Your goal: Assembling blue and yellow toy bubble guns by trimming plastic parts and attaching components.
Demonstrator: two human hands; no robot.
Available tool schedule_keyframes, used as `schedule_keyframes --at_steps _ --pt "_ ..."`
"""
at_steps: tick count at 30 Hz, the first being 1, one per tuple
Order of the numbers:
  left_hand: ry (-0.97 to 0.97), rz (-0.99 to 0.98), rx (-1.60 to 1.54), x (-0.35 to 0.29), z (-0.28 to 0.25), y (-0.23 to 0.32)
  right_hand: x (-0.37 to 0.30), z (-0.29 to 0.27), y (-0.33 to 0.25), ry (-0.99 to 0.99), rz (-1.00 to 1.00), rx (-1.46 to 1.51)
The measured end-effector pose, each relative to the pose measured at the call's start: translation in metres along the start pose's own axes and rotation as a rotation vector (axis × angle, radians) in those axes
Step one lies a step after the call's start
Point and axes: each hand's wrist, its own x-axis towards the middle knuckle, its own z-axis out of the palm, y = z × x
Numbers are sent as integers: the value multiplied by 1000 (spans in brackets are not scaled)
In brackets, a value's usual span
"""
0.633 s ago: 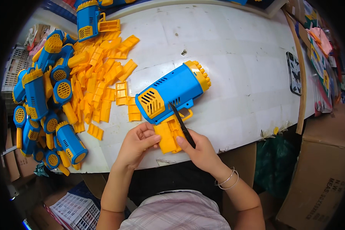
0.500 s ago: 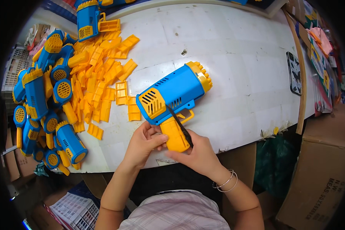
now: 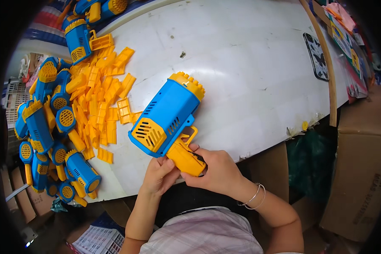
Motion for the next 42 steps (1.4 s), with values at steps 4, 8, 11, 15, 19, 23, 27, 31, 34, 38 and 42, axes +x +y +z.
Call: schedule_keyframes --at_steps 4,8,11,15,19,23,27,31,34,38,42 --pt "44 17 54 -5 2 2 0 3 0 40 -9 9" --pt "129 -20 145 -6 9 12 4 8 0 27 -4 17" --pt "147 -6 177 -5 10 12 7 15 8 68 -44 -19" --pt "142 -14 214 -3 4 11 3 14 5 101 -15 22" --pt "74 -38 157 2 -7 11 7 14 1 113 -21 98" --pt "-7 -68 -52 3 -15 16 5 9 -5 39 112 255" --pt "-73 -84 -62 3 -12 19 3 1 -13 35 139 317" --pt "70 -15 118 3 -8 5 3 8 -4 208 -84 -124" --pt "107 -41 -54 3 -4 3 1 2 -7 151 -23 -46" --pt "178 -2 61 0 -1 3 -1 1 -7 126 11 -63" --pt "244 18 153 0 11 6 1 4 0 125 4 52"
